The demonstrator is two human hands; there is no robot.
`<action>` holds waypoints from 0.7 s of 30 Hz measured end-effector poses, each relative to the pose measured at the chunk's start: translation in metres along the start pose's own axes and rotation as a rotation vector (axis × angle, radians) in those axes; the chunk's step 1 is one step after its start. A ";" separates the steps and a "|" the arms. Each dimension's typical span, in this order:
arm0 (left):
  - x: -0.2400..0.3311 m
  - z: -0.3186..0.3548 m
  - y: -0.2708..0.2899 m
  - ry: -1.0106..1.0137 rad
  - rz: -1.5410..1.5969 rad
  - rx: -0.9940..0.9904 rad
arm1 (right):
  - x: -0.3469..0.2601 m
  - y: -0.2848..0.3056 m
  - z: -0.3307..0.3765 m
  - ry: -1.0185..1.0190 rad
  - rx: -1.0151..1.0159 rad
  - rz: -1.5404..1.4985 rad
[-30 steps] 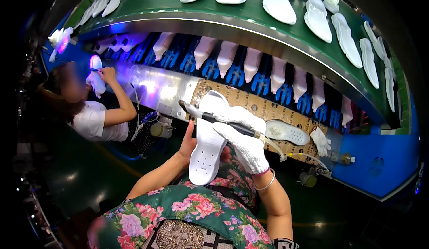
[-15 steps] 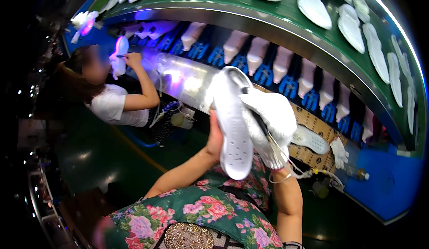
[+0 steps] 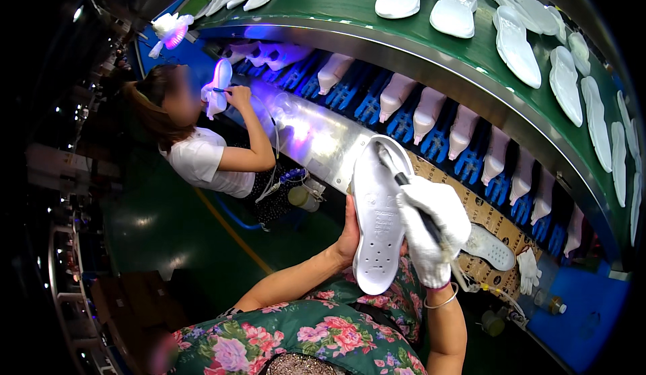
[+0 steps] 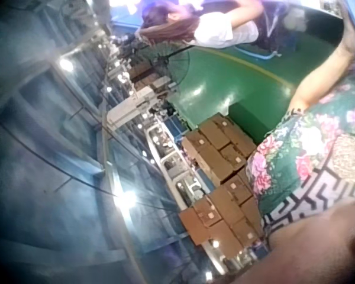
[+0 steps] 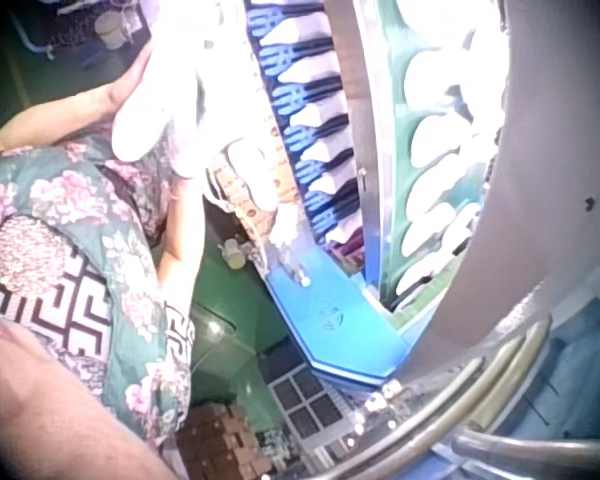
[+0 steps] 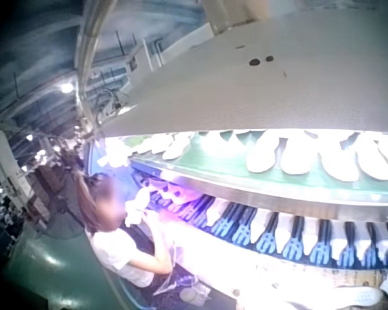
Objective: The person applies a liquid substance to the inner channel of white shoe outsoles using a small brush, then places the outsoles back onto a conveyor track for curing under ultraviolet lights.
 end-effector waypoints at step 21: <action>0.052 0.004 0.029 -0.083 0.110 0.211 | -0.017 -0.025 0.002 0.106 -0.158 -0.081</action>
Point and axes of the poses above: each hand's wrist, its own z-axis away from the middle knuckle, its own y-axis out of the back of the hand, x = y × z, the point moved 8 cm from there along -z, towards the middle knuckle, and after that the axes turned 11 degrees about z, right-handed, at the moved point
